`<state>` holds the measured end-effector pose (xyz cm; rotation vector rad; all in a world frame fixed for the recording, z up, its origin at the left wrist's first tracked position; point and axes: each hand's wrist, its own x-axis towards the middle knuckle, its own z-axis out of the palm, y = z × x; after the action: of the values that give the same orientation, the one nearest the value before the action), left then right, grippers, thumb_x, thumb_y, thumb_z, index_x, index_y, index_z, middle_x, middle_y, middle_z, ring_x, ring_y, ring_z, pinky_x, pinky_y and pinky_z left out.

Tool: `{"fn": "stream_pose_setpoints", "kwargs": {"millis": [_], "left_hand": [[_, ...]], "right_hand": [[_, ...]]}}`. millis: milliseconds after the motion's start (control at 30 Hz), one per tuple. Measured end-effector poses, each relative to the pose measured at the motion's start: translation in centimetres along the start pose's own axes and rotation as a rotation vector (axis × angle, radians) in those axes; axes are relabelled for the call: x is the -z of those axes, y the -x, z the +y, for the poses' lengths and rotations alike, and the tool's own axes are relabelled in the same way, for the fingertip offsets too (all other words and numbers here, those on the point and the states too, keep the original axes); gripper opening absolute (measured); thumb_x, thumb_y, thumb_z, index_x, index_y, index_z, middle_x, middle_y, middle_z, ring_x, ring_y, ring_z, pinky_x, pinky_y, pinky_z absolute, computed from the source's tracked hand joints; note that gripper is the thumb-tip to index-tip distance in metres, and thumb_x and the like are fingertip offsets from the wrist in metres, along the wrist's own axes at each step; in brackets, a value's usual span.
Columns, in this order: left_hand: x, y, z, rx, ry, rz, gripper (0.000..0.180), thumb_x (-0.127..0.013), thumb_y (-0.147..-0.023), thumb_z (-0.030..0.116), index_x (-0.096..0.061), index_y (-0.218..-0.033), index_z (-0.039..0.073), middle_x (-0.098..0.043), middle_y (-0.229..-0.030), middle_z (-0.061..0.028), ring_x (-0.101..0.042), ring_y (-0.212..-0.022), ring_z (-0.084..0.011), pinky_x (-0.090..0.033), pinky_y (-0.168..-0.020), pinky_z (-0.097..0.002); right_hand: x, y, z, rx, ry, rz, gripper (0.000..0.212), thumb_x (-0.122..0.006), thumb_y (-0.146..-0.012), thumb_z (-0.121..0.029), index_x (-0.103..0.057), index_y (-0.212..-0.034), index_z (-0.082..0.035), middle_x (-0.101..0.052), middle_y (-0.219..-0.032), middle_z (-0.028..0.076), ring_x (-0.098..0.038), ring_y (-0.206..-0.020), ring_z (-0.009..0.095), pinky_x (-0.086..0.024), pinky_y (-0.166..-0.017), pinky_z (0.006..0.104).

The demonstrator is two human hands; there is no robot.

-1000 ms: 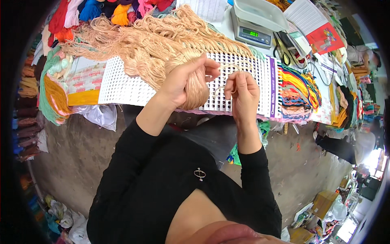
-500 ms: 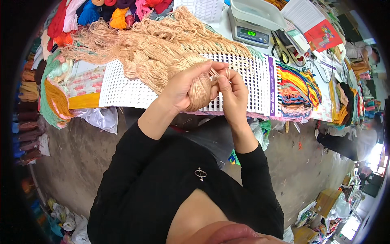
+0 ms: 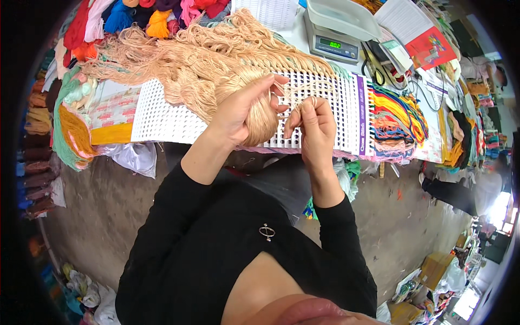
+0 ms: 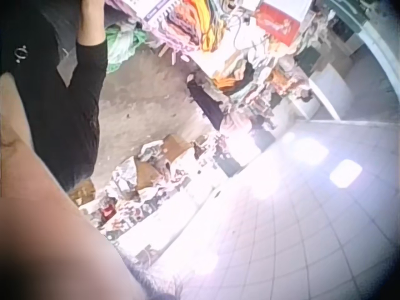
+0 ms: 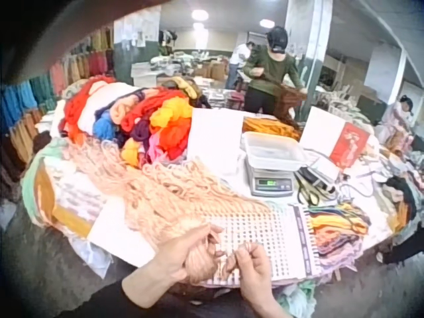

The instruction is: Preparing yarn color sample s by attaching them to a reference board and trim ming with scissor s.

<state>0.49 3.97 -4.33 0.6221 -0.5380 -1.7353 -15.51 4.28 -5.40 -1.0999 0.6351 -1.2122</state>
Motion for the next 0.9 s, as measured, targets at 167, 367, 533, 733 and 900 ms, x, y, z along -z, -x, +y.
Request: {"fn": "stream_pose_setpoints", "kwargs": {"millis": [167,367,533,733,900], "left_hand": [[-0.49,0.29,0.21,0.011,-0.026,0.004,0.030,-0.047,-0.094,0.023,-0.056,-0.109,-0.001,-0.053,-0.081,-0.0022,-0.056,-0.070,-0.0093,-0.051,-0.070,-0.0260],[-0.49,0.32,0.20,0.010,-0.041,-0.009,0.031,-0.045,-0.095,0.024,-0.056,-0.108,-0.001,-0.053,-0.080,-0.0030,-0.054,-0.069,-0.0092,-0.050,-0.068,-0.0253],[-0.69,0.46,0.46,0.032,-0.022,0.002,0.030,-0.045,-0.094,0.023,-0.056,-0.107,-0.002,-0.053,-0.074,-0.0036,-0.052,-0.066,-0.0095,-0.048,-0.065,-0.0246],[-0.54,0.19,0.32,0.036,0.080,-0.052,0.029,-0.046,-0.093,0.021,-0.055,-0.106,-0.004,-0.052,-0.069,-0.0031,-0.048,-0.060,-0.0086,-0.042,-0.062,-0.0243],[-0.78,0.24,0.44,0.031,0.066,-0.036,0.029,-0.047,-0.093,0.020,-0.054,-0.107,-0.004,-0.051,-0.069,-0.0026,-0.047,-0.060,-0.0078,-0.042,-0.061,-0.0232]], "right_hand": [[0.04,0.01,0.08,0.004,0.008,0.006,0.016,-0.040,-0.097,-0.016,-0.042,-0.090,-0.002,-0.051,-0.068,0.008,-0.051,-0.054,0.015,-0.044,-0.050,0.0241],[-0.27,0.08,0.10,0.022,0.045,0.021,0.016,-0.039,-0.098,-0.016,-0.041,-0.092,-0.002,-0.050,-0.065,0.007,-0.050,-0.051,0.012,-0.043,-0.049,0.0227],[-0.40,0.18,-0.02,0.038,0.087,0.006,0.018,-0.037,-0.098,-0.018,-0.040,-0.092,-0.001,-0.050,-0.064,0.008,-0.050,-0.050,0.014,-0.043,-0.048,0.0235],[-0.67,0.36,-0.16,0.049,0.124,0.008,0.019,-0.038,-0.098,-0.019,-0.041,-0.092,-0.002,-0.049,-0.063,0.007,-0.050,-0.048,0.013,-0.042,-0.046,0.0228],[-0.64,0.49,-0.26,0.034,0.094,-0.005,0.016,-0.038,-0.098,-0.017,-0.040,-0.093,-0.002,-0.050,-0.063,0.006,-0.049,-0.049,0.012,-0.042,-0.047,0.0219]]}}
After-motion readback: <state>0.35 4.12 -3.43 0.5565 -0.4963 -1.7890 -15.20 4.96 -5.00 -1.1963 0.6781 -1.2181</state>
